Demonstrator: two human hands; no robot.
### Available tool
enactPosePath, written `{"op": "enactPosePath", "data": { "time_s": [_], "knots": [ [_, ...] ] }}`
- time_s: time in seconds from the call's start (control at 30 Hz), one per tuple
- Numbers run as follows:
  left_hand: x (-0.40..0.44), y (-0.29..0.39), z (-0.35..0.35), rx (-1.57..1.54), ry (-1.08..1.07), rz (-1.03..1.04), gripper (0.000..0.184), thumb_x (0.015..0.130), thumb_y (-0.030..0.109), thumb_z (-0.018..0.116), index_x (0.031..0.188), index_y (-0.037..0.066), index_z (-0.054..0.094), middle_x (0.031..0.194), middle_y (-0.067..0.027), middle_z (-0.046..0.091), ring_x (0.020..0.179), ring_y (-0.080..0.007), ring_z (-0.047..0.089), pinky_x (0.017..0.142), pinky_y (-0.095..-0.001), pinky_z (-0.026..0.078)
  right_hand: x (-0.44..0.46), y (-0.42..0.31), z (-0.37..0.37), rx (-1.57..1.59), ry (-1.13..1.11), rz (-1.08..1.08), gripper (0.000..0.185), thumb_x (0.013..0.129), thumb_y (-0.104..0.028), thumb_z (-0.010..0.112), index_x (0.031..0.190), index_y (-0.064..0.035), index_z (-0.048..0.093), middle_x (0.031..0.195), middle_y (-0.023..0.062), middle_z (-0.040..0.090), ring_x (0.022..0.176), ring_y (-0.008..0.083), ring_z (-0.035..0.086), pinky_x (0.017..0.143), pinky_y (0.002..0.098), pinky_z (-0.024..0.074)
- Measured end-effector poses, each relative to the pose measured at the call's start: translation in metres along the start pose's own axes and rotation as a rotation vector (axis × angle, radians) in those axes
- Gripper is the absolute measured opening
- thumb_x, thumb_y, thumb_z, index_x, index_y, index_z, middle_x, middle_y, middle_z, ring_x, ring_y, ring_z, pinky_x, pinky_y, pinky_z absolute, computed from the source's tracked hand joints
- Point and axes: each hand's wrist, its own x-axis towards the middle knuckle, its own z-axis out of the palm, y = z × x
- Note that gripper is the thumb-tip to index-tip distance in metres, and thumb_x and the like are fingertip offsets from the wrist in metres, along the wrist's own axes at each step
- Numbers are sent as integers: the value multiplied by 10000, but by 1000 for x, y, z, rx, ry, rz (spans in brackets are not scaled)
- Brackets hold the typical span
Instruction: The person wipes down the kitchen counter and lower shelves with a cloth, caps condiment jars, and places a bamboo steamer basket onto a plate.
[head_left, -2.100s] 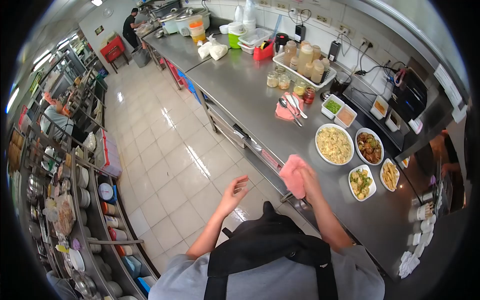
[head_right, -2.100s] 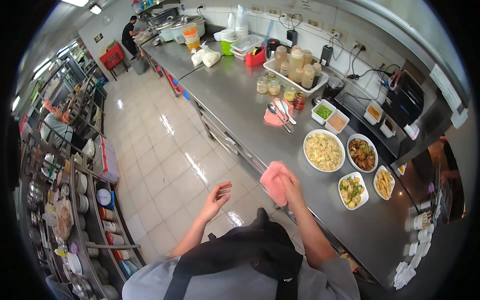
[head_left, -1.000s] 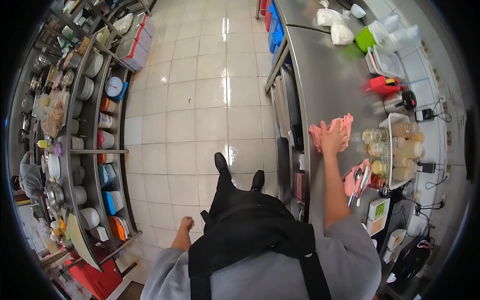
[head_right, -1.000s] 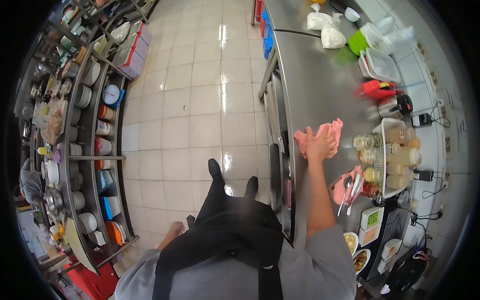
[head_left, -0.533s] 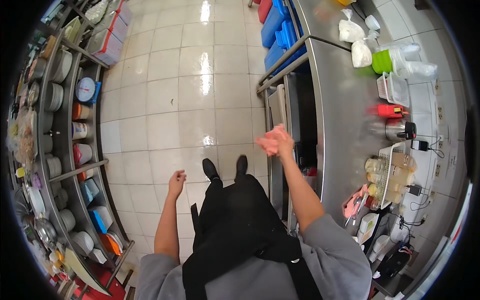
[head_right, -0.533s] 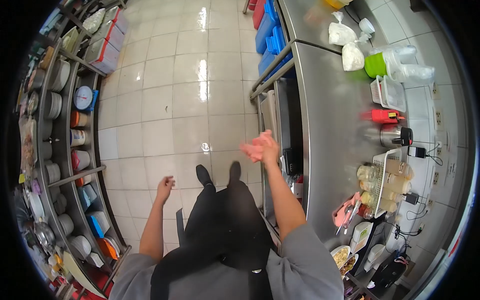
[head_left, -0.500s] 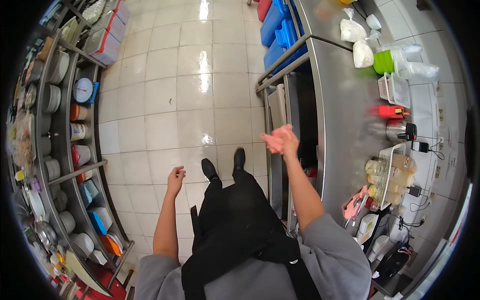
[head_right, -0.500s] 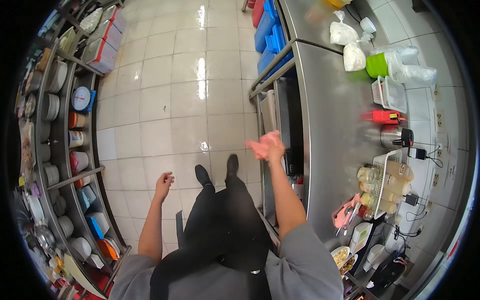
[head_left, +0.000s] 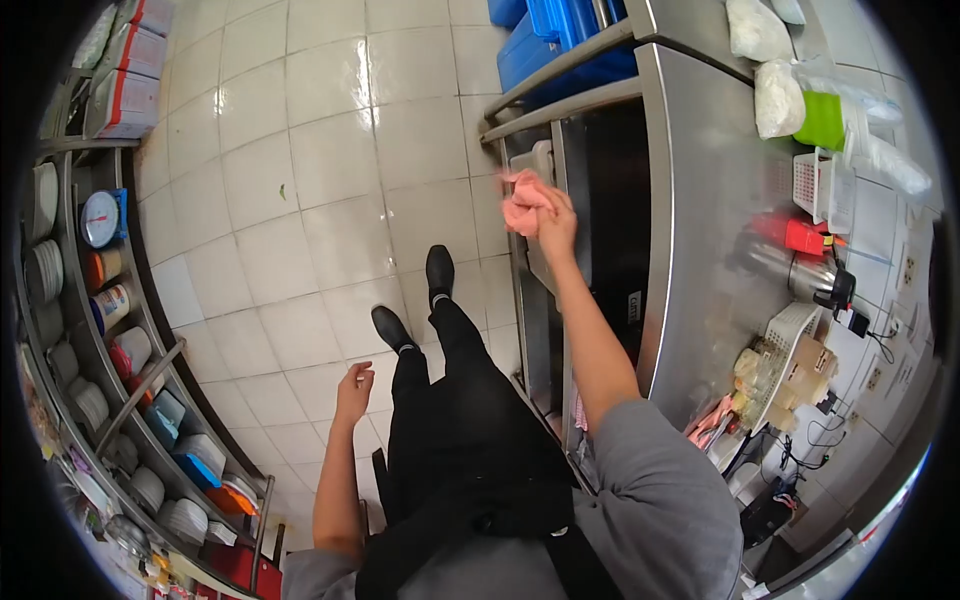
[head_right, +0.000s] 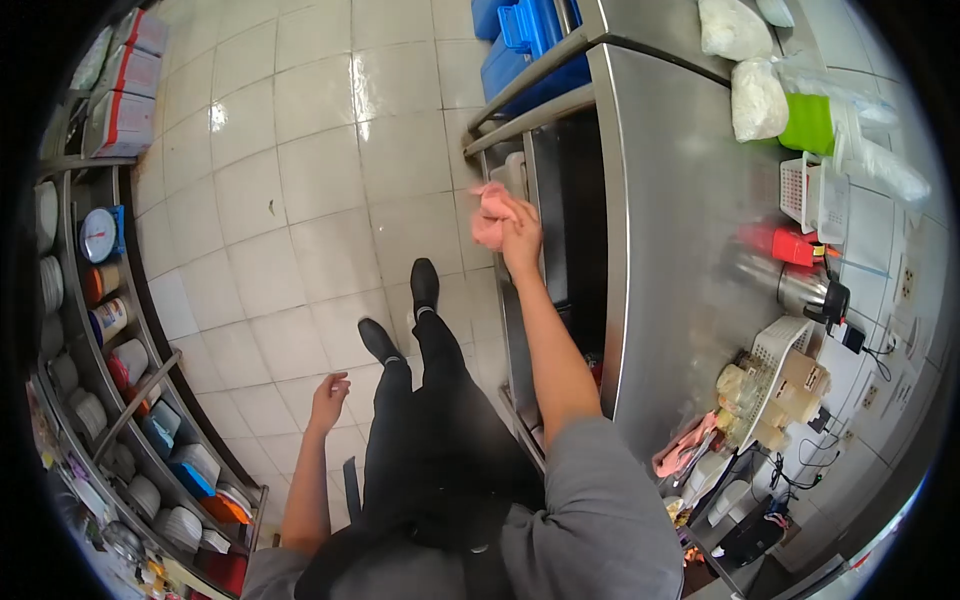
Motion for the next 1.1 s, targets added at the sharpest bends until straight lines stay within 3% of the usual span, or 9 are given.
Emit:
{"op": "enactPosePath", "data": {
  "time_s": [0.07,0.17,0.23,0.43,0.57,0.77,0.83,1.0,1.1],
  "knots": [
    [13,8,3,29,-13,55,329,957,206,546,1218,10,590,1012,-114,682,887,-186,651,808,-312,509,9,30,-15,-212,125,-418,315,817,-33,539,1099,56,648,1087,166,650,1084,281,595,988,355,423],
    [22,42,1,-53,41,21,315,961,175,526,1223,9,587,1029,-115,685,906,-187,656,820,-311,507,30,92,-72,319,286,113,241,884,-21,474,1042,16,652,937,167,673,633,292,661,575,415,568],
    [29,45,1,-64,42,2,314,961,168,527,1227,12,585,1037,-115,685,909,-185,656,822,-308,506,52,106,-81,-513,533,-472,237,931,-104,491,1070,11,643,962,194,678,645,338,666,582,449,569],
    [44,34,18,-89,36,-9,284,971,146,531,1223,31,594,1041,-129,685,883,-196,658,787,-306,520,86,69,-17,-310,203,-405,449,787,37,553,1221,-31,644,1210,146,646,1135,279,585,1013,387,420],
    [36,26,19,-61,28,11,290,976,164,530,1227,30,589,1041,-139,685,864,-206,660,771,-315,523,179,32,-21,455,209,-382,145,912,-154,573,922,-9,578,867,109,587,857,227,599,798,368,521],
    [23,5,4,63,76,-89,295,951,120,533,1229,35,588,1037,-108,679,898,-183,640,797,-308,510,189,24,0,312,-202,329,304,958,-268,530,1083,2,590,921,158,674,779,291,664,705,415,573],
    [24,1,10,36,71,-79,293,956,124,533,1229,34,587,1035,-107,679,896,-179,638,796,-307,510,115,2,9,-486,-308,-269,369,858,13,486,1172,-45,670,1148,130,680,1097,225,627,948,323,465],
    [3,17,-5,-41,20,-59,292,972,154,537,1236,39,586,1043,-95,677,917,-168,640,794,-298,507,113,8,-10,-261,-28,-564,246,921,-78,506,1089,-23,677,1144,124,669,1051,212,639,928,333,483],
    [-5,-4,-13,-20,61,-89,296,971,167,536,1226,26,588,1050,-104,675,935,-188,651,812,-307,512,159,-12,-21,-313,-16,41,204,879,-153,525,987,-52,665,1009,160,685,940,283,676,764,413,544]
  ]
}}
